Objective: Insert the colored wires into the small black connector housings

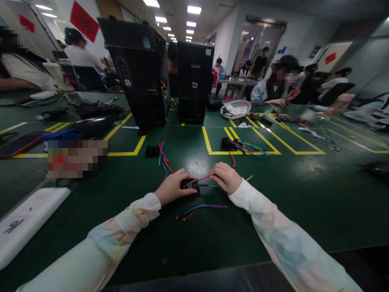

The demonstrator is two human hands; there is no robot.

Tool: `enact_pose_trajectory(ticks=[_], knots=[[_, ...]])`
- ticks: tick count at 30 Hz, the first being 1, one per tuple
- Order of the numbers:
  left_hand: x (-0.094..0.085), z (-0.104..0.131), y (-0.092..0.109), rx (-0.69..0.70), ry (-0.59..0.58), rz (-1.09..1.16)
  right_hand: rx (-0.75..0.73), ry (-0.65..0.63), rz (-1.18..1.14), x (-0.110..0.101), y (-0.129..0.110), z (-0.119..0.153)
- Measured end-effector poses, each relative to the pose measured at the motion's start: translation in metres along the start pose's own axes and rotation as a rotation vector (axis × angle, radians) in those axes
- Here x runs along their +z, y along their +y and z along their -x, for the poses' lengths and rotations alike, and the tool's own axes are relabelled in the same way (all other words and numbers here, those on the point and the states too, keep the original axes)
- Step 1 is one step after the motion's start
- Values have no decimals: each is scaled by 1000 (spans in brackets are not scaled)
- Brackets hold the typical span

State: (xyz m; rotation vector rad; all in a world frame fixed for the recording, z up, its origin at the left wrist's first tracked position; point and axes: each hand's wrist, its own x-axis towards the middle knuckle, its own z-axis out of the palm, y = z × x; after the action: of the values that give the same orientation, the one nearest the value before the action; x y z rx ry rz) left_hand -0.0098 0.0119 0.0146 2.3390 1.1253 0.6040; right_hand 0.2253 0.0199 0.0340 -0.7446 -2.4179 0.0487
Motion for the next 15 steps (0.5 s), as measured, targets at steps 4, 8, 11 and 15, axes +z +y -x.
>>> enact_pose_trajectory(ticks=[4, 8, 11, 15], knots=[[0, 0, 0, 2, 3, 19, 39, -131, -93, 9, 11, 6], [0, 0, 0, 2, 1, 30, 72, -229, -132, 11, 16, 9], [0, 0, 0, 2, 1, 20, 49, -132, -81, 6, 10, 6], [1, 0, 0, 10, 11, 5, 28, -14, -10, 3, 0, 1]])
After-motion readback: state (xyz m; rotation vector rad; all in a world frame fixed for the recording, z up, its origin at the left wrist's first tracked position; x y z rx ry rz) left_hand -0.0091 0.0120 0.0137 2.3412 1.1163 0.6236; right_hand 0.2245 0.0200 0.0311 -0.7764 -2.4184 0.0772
